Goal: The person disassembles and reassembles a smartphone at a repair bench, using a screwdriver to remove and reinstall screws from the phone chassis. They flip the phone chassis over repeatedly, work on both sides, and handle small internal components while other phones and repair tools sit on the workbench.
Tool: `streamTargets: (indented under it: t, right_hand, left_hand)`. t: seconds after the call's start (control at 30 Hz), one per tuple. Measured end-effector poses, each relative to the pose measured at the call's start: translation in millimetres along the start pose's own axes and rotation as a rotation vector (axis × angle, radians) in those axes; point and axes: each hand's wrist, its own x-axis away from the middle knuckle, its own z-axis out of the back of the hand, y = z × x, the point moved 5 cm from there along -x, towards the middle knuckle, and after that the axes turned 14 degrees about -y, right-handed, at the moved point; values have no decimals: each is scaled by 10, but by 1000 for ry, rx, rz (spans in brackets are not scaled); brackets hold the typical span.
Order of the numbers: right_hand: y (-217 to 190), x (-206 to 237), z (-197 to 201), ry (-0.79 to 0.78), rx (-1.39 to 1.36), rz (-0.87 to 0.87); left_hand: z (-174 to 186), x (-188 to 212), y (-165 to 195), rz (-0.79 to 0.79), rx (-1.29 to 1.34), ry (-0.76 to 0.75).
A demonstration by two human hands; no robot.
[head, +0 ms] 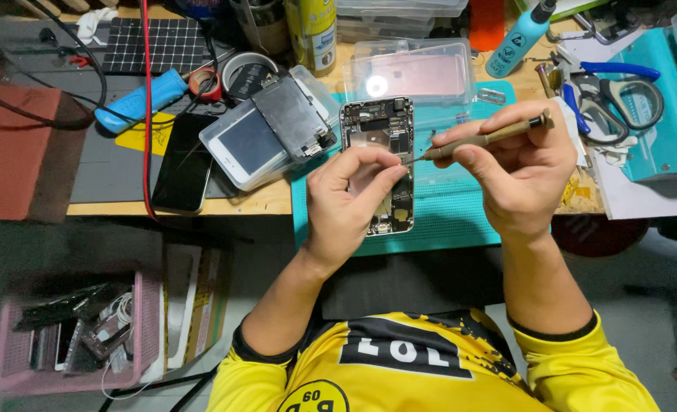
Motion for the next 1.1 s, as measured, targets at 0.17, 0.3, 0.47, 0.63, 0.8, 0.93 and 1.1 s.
streamTargets:
  t: [0.17, 0.3, 0.47, 0.63, 0.8, 0.93, 1.1]
  right_hand:
    - [-3, -9, -20, -1, 1, -5]
    - [-7, -5, -31, 2, 20, 0]
    - [-7, 5, -44, 11, 57, -7]
    - [-15, 11, -63, 24, 98, -3]
    - [-33, 12, -90, 27, 139, -2]
    - [-49, 2, -120, 15, 158, 6]
    - [-62, -1, -125, 19, 187, 12]
  left_hand:
    - [-16, -9, -10, 11, 21, 4]
    - [-18, -13, -15, -11, 15, 7]
    - [-20, -22, -36, -5, 2, 12]
    - [-17, -25, -41, -6, 5, 20]
    - [-19, -20, -23, -16, -34, 29]
    - [-19, -24, -4, -40, -55, 38]
    - [-12, -25, 14, -50, -106, 40]
